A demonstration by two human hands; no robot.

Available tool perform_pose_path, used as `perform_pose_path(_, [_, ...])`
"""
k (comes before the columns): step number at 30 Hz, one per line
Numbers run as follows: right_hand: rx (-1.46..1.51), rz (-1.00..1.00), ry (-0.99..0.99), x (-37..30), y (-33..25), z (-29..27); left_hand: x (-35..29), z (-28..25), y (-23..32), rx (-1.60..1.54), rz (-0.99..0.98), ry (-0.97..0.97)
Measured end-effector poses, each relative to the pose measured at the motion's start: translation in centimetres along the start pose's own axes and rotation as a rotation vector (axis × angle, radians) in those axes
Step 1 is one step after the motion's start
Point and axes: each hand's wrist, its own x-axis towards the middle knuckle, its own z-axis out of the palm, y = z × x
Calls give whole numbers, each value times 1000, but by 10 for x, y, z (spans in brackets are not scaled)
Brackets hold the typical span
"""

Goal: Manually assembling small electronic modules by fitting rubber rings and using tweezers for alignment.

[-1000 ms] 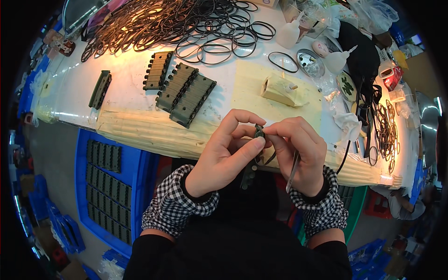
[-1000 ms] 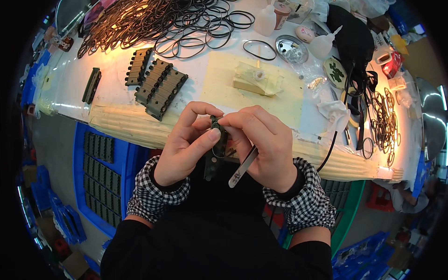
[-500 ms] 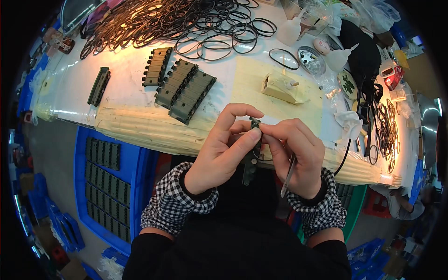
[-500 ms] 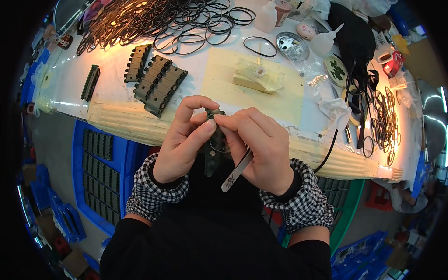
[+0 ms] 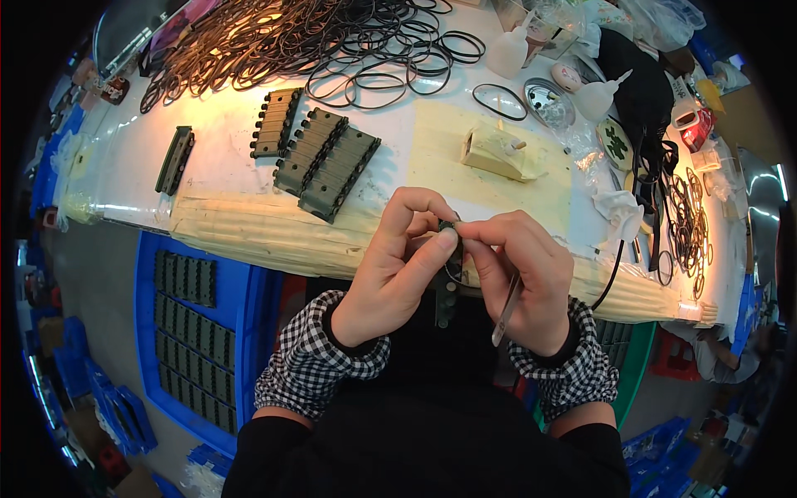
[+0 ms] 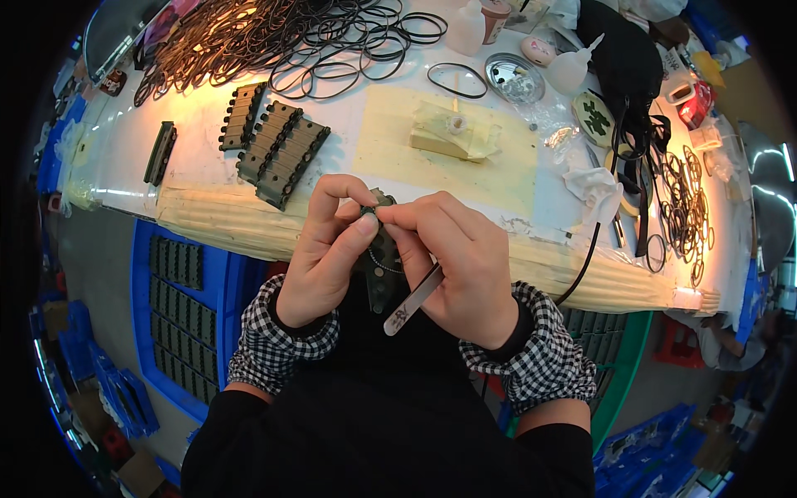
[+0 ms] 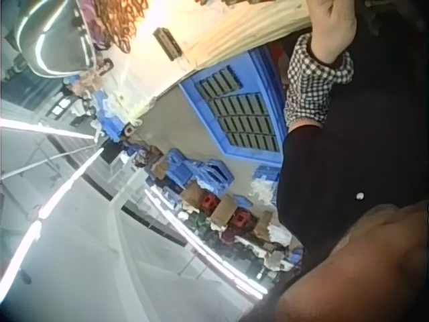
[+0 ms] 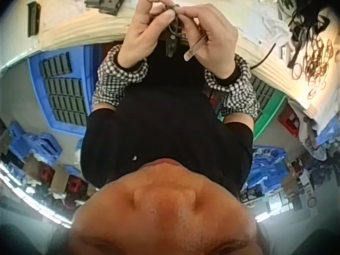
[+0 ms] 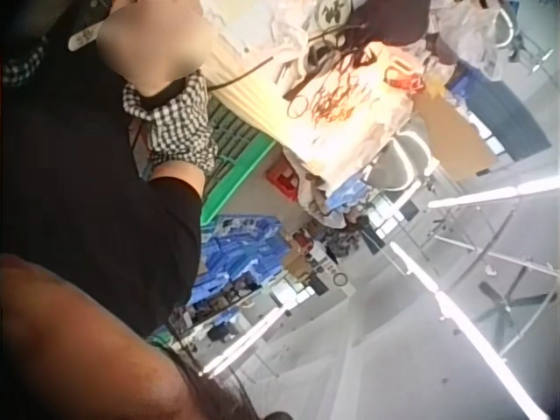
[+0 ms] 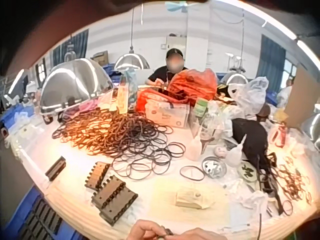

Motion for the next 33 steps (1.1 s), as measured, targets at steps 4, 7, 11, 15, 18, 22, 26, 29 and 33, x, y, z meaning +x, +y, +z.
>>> perform_pose_path(4, [-69,-114,10,-1,7,0,1,-2,-1,-2,-6,-22])
perform_pose_path(7, [-121,-166,-4,0,10,-2,1,-4,1,32,-26,-37])
perform_pose_path(11, [-115,-147,-12,-1,8,-3,1,-3,0,31,-14,-42])
perform_pose_path(15, [-72,-51,-9,-5,4,0,3,-3,1,4,-6,-42])
perform_pose_path(18, [-50,7,-85,-6,-1,-4,9,-9,6,57,-12,39])
perform_pose_path(22, [-135,-121,-154,-3,5,-10,24,-15,14,176,-10,123])
perform_pose_path(26, [-213,-138,-77,-9,12,-1,32,-24,4,94,-27,162])
perform_pose_path(29, [-95,-78,-18,-13,0,5,33,-23,2,85,1,177])
perform_pose_path(33, [-98,-85,8,-18,4,8,34,-23,1,102,10,170])
